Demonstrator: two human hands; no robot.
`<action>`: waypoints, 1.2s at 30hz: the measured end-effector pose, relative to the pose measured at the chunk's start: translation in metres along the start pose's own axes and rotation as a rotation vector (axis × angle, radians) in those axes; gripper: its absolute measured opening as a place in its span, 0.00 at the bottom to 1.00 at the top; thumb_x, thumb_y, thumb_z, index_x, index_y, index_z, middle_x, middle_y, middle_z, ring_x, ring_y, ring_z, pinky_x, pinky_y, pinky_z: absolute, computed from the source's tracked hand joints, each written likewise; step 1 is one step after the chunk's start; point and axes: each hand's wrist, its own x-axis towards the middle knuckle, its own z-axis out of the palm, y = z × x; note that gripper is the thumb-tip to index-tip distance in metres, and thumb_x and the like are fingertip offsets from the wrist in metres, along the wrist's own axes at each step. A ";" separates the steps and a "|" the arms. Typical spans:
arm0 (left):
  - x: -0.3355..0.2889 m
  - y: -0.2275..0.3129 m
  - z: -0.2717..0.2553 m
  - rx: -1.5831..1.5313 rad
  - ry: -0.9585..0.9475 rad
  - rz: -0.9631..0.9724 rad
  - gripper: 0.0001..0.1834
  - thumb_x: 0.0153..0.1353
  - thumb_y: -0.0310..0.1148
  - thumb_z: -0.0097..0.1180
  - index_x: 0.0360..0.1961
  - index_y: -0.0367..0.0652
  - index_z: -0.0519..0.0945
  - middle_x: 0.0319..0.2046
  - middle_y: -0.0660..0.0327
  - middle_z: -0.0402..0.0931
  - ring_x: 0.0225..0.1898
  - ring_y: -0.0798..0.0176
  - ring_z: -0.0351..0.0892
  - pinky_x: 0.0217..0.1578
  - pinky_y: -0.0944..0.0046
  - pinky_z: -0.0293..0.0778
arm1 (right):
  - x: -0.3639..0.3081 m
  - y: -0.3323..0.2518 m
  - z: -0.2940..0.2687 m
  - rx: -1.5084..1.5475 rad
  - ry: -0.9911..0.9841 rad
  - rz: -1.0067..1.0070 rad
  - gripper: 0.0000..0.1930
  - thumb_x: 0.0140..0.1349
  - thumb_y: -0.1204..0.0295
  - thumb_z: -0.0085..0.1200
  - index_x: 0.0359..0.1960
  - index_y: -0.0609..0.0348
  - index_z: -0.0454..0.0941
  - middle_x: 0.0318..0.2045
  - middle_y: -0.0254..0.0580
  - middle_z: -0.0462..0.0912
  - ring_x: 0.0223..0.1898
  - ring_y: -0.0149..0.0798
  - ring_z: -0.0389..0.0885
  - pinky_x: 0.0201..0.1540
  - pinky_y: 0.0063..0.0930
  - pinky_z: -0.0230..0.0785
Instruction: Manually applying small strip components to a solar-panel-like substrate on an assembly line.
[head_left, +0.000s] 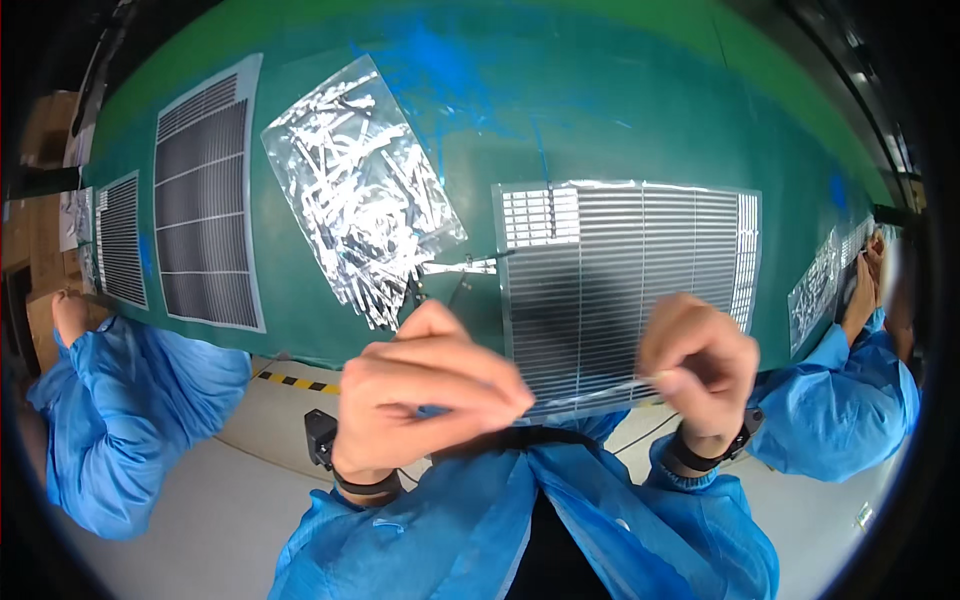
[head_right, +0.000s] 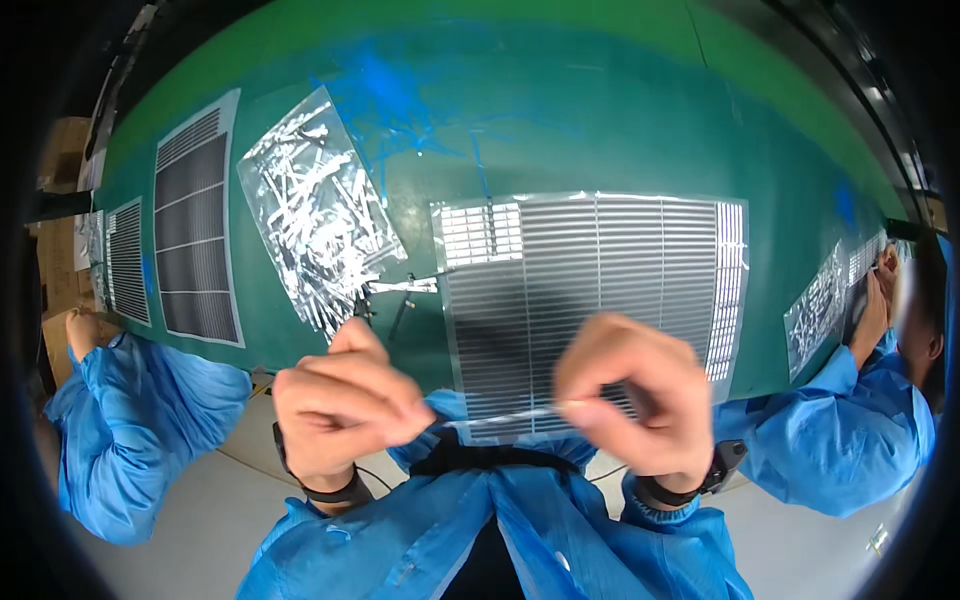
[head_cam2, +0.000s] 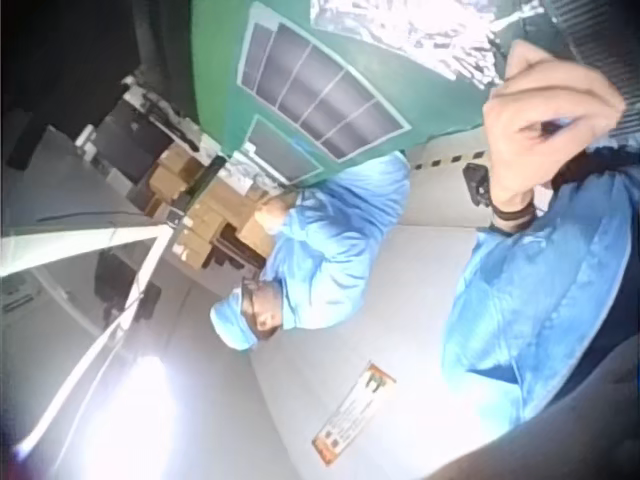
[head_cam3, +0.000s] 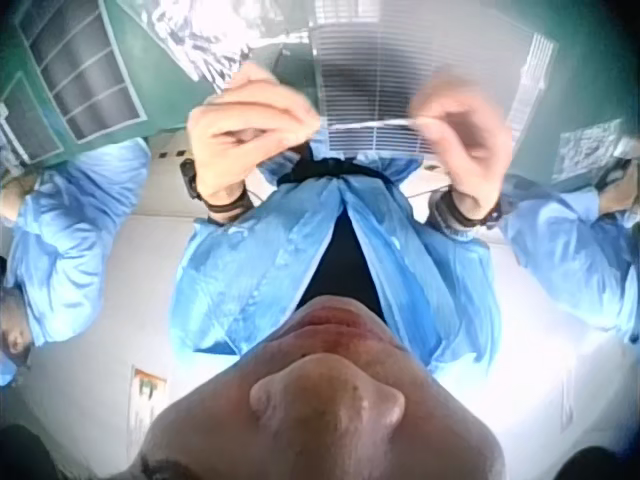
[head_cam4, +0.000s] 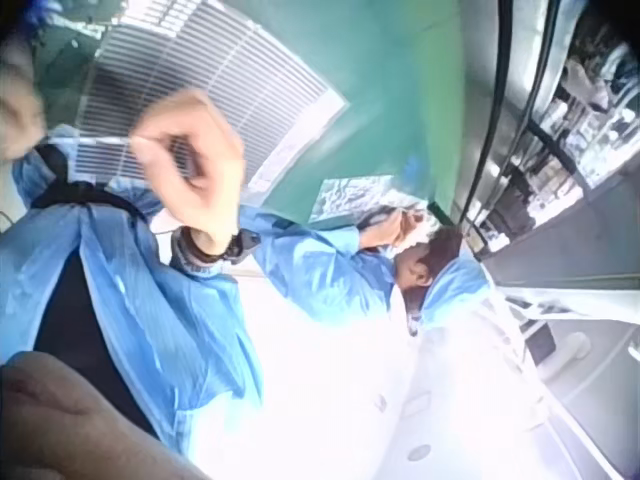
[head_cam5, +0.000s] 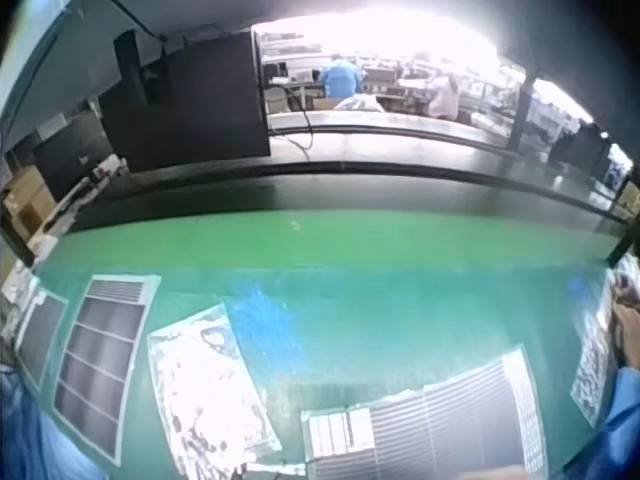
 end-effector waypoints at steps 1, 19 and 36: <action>-0.001 0.004 -0.005 -0.082 0.021 0.046 0.03 0.48 0.22 0.73 0.26 0.39 0.90 0.31 0.56 0.89 0.26 0.65 0.67 0.35 0.62 0.59 | -0.004 0.001 -0.006 0.099 0.072 -0.014 0.05 0.61 0.79 0.63 0.32 0.65 0.78 0.29 0.44 0.82 0.29 0.35 0.77 0.31 0.27 0.67; 0.021 -0.019 0.015 1.195 0.241 -0.076 0.17 0.47 0.25 0.76 0.41 0.47 0.91 0.55 0.58 0.80 0.57 0.50 0.71 0.58 0.54 0.66 | 0.019 0.023 0.004 -0.026 0.320 0.424 0.03 0.73 0.77 0.54 0.41 0.64 0.77 0.30 0.36 0.83 0.31 0.24 0.81 0.32 0.17 0.72; 0.003 -0.039 0.010 1.256 0.244 -0.068 0.15 0.44 0.28 0.78 0.35 0.50 0.89 0.58 0.59 0.78 0.65 0.46 0.67 0.65 0.50 0.61 | 0.036 0.038 0.038 -0.061 0.302 0.494 0.08 0.75 0.74 0.52 0.41 0.68 0.79 0.29 0.45 0.86 0.30 0.35 0.88 0.35 0.24 0.81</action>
